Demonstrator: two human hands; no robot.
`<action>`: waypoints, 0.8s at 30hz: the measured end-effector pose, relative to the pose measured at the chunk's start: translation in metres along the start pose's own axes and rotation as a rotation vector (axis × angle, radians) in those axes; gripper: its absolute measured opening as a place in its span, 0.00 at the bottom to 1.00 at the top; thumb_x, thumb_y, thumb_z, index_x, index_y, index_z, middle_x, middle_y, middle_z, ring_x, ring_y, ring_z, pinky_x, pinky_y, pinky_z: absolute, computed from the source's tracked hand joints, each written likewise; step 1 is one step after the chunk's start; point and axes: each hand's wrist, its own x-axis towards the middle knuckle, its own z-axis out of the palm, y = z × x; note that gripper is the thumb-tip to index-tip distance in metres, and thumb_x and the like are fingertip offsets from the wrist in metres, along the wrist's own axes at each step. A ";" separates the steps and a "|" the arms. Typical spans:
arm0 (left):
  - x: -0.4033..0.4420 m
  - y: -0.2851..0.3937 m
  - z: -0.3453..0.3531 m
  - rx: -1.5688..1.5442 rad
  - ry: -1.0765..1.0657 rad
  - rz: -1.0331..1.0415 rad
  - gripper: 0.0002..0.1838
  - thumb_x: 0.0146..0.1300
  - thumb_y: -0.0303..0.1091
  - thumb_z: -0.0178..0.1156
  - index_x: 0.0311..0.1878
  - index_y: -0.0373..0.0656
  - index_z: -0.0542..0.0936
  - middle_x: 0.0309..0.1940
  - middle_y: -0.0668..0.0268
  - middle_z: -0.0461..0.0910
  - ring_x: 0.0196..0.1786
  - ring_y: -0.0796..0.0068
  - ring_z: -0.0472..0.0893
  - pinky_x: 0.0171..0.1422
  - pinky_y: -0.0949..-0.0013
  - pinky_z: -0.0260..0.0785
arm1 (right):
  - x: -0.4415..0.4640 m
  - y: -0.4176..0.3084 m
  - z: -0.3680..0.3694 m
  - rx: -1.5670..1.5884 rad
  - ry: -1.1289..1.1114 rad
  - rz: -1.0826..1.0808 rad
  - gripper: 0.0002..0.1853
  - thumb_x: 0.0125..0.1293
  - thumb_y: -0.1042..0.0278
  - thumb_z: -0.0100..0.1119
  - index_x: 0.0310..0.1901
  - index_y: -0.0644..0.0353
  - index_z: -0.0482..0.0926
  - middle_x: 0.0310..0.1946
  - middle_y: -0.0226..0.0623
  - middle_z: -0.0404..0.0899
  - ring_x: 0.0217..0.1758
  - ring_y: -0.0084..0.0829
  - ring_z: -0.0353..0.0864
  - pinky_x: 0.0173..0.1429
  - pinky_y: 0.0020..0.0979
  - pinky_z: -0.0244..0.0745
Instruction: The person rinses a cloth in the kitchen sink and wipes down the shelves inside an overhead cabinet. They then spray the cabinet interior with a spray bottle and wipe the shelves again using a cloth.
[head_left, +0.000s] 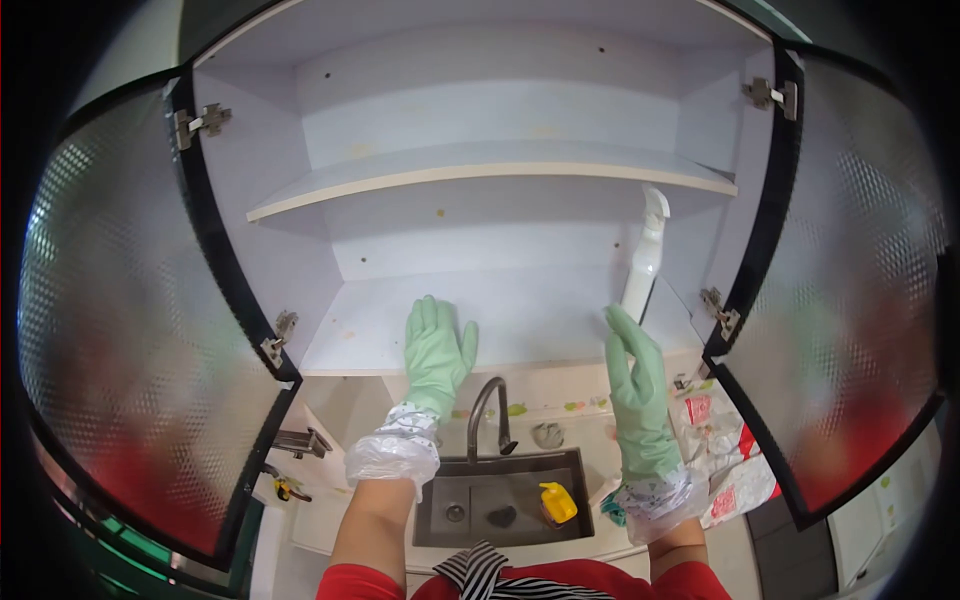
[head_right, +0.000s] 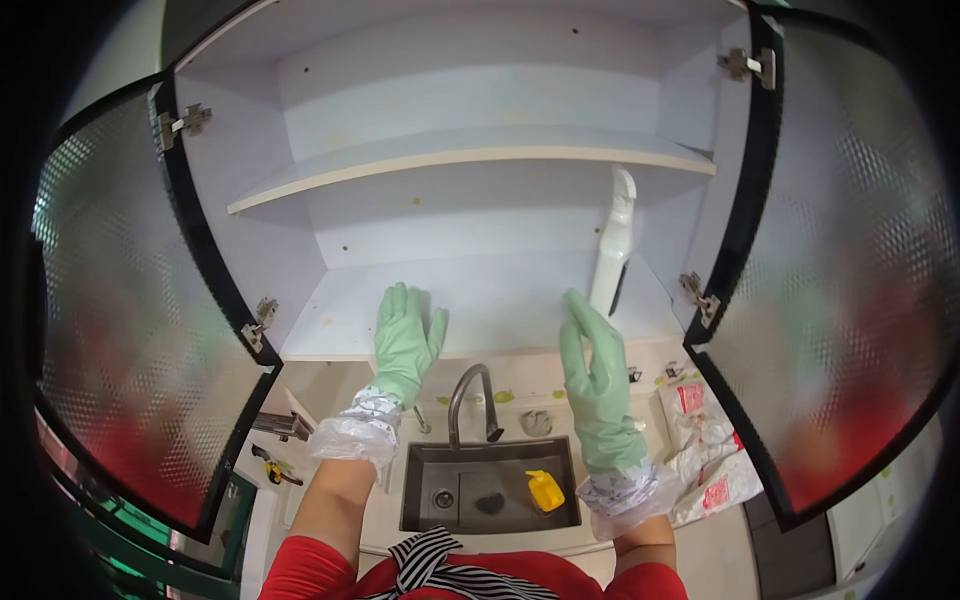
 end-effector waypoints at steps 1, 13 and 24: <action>0.001 -0.002 0.003 0.013 0.016 0.010 0.34 0.79 0.52 0.61 0.73 0.31 0.78 0.78 0.34 0.73 0.83 0.33 0.68 0.91 0.43 0.56 | -0.005 0.003 0.001 0.025 -0.008 0.007 0.20 0.82 0.74 0.65 0.71 0.65 0.84 0.64 0.45 0.89 0.64 0.38 0.88 0.71 0.38 0.81; -0.002 -0.008 0.015 0.047 0.089 0.039 0.35 0.79 0.54 0.62 0.74 0.32 0.79 0.77 0.35 0.74 0.82 0.33 0.69 0.89 0.42 0.60 | -0.112 0.010 -0.003 0.280 -0.538 0.425 0.19 0.86 0.59 0.60 0.65 0.63 0.88 0.60 0.46 0.90 0.63 0.45 0.88 0.70 0.41 0.80; -0.071 0.001 -0.035 -0.592 0.363 -0.124 0.31 0.76 0.36 0.69 0.76 0.28 0.75 0.76 0.35 0.75 0.79 0.30 0.72 0.86 0.43 0.63 | -0.271 0.081 -0.012 -0.024 -1.397 0.765 0.26 0.81 0.39 0.60 0.54 0.56 0.92 0.51 0.48 0.92 0.57 0.52 0.90 0.64 0.47 0.82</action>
